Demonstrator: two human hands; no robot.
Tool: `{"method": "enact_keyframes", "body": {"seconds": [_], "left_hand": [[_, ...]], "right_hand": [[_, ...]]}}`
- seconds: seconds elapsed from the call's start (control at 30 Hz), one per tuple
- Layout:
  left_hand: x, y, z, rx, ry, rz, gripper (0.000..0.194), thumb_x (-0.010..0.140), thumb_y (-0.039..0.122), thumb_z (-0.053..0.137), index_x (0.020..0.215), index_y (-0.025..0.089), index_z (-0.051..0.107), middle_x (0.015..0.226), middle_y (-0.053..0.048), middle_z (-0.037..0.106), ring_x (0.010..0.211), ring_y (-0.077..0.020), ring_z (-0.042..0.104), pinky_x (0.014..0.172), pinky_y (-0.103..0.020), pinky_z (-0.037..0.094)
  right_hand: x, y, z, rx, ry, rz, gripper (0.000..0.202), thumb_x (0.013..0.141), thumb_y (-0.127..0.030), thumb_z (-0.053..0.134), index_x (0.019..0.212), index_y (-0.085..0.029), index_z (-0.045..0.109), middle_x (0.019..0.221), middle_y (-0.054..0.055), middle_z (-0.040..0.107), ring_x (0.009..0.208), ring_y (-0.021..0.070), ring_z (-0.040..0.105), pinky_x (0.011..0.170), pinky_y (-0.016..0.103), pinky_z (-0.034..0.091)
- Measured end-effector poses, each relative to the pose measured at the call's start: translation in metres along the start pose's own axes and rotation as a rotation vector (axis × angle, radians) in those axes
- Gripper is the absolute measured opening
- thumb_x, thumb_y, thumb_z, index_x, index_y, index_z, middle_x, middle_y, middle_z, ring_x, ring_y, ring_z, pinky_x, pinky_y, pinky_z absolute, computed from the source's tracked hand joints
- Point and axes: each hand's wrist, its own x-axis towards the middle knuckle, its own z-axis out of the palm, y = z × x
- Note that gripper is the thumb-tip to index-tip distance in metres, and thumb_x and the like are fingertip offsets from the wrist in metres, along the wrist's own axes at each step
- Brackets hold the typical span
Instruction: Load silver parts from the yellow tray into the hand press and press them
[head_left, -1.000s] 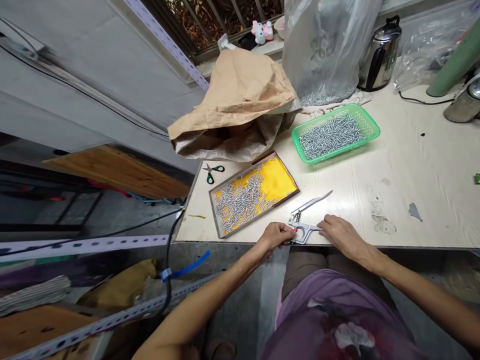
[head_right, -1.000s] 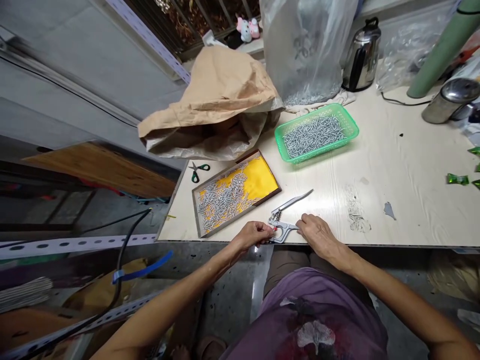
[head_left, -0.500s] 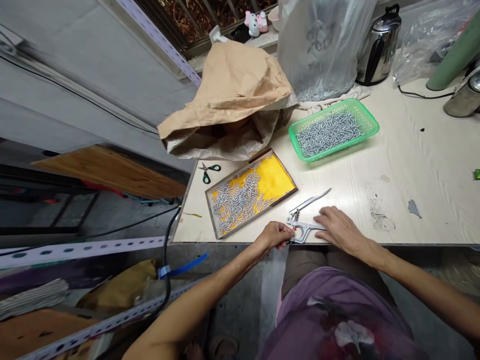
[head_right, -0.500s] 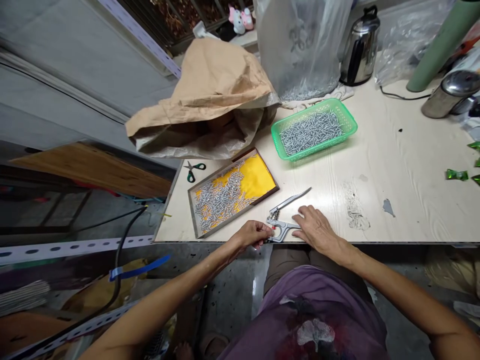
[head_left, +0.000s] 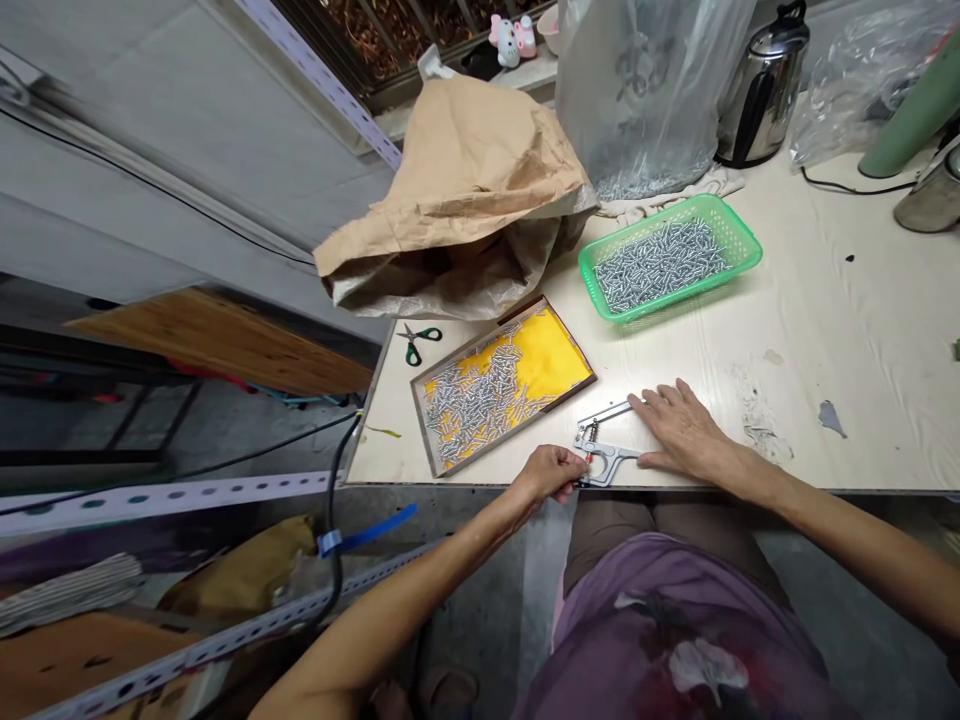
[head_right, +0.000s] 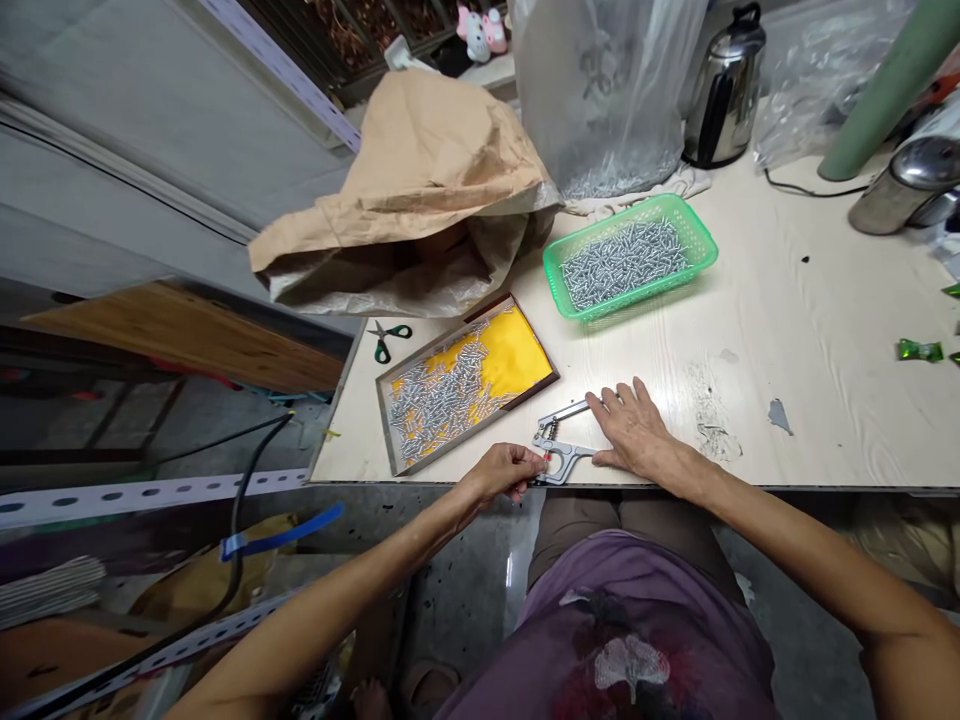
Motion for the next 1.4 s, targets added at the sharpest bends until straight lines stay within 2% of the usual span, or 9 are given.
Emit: {"method": "enact_keyframes", "body": {"seconds": [0.2,0.27,0.37,0.47,0.57,0.7,0.83,1.17,1.4], "left_hand": [[-0.005,-0.006,-0.001,0.18,0.027,0.055,0.019,0.081,0.031,0.064,0.076,0.013,0.063,0.046,0.006,0.048,0.042,-0.0094,0.048,0.046,-0.02,0.042],[-0.011,-0.01,0.002,0.373,0.179,0.229,0.019,0.084,0.032,0.061,0.079,0.014,0.064,0.06,0.001,0.058,0.056,-0.0127,0.057,0.054,-0.023,0.047],[-0.015,-0.009,0.012,0.662,0.402,0.655,0.015,0.085,0.031,0.061,0.091,0.018,0.064,0.092,-0.005,0.064,0.087,-0.0192,0.062,0.072,-0.03,0.051],[-0.006,0.003,0.026,0.856,0.367,1.014,0.029,0.083,0.031,0.064,0.108,0.018,0.058,0.117,-0.011,0.06,0.108,-0.0248,0.055,0.089,-0.038,0.049],[0.009,0.021,0.032,0.973,0.259,1.179,0.049,0.08,0.03,0.068,0.122,0.016,0.048,0.128,-0.015,0.053,0.115,-0.0275,0.05,0.098,-0.044,0.044],[0.019,0.033,0.027,1.095,0.17,1.15,0.064,0.079,0.033,0.07,0.131,0.015,0.039,0.122,-0.015,0.055,0.106,-0.0278,0.053,0.093,-0.044,0.046],[0.016,0.037,0.029,1.143,0.174,1.133,0.071,0.078,0.041,0.069,0.135,0.016,0.036,0.121,-0.015,0.054,0.105,-0.0291,0.052,0.087,-0.043,0.048],[0.021,0.046,0.041,1.098,0.11,1.183,0.021,0.09,0.032,0.056,0.103,0.016,0.059,0.091,-0.007,0.059,0.092,-0.0223,0.05,0.078,-0.035,0.045],[0.03,0.036,0.049,1.038,0.197,1.168,0.023,0.094,0.029,0.048,0.081,0.016,0.06,0.08,-0.006,0.056,0.086,-0.0205,0.052,0.077,-0.034,0.046]], "right_hand": [[-0.011,-0.012,0.008,-0.074,0.051,-0.012,0.065,0.077,-0.038,0.071,0.133,-0.016,0.046,0.103,0.011,0.066,0.094,0.0276,0.057,0.098,0.048,0.03],[-0.012,-0.015,0.012,-0.093,0.052,-0.013,0.06,0.078,-0.035,0.07,0.131,-0.018,0.047,0.097,0.009,0.067,0.09,0.0262,0.058,0.095,0.046,0.031],[-0.013,-0.019,0.014,-0.096,0.061,-0.009,0.055,0.08,-0.032,0.07,0.129,-0.019,0.049,0.095,0.009,0.067,0.088,0.0259,0.058,0.09,0.042,0.034],[-0.017,-0.021,0.014,-0.078,0.098,0.008,0.056,0.08,-0.031,0.069,0.13,-0.017,0.047,0.097,0.01,0.067,0.089,0.0268,0.057,0.087,0.04,0.036],[-0.024,-0.016,0.016,-0.004,0.151,0.006,0.067,0.079,-0.03,0.069,0.136,-0.013,0.039,0.106,0.013,0.064,0.092,0.0275,0.056,0.086,0.04,0.039],[-0.036,-0.004,0.02,0.06,0.181,0.011,0.079,0.072,-0.031,0.074,0.137,-0.009,0.035,0.119,0.018,0.057,0.108,0.0318,0.05,0.091,0.043,0.04],[-0.04,-0.001,0.019,0.051,0.143,0.035,0.066,0.07,-0.027,0.075,0.126,-0.006,0.046,0.109,0.017,0.058,0.102,0.0314,0.051,0.085,0.041,0.043],[-0.038,-0.008,0.021,0.062,0.176,0.09,0.018,0.085,-0.017,0.06,0.102,-0.013,0.061,0.086,0.008,0.059,0.083,0.0224,0.05,0.07,0.032,0.038],[-0.031,-0.008,0.033,0.075,0.223,0.069,0.017,0.09,-0.011,0.047,0.085,-0.016,0.063,0.077,0.006,0.058,0.077,0.0207,0.049,0.07,0.032,0.037]]}}
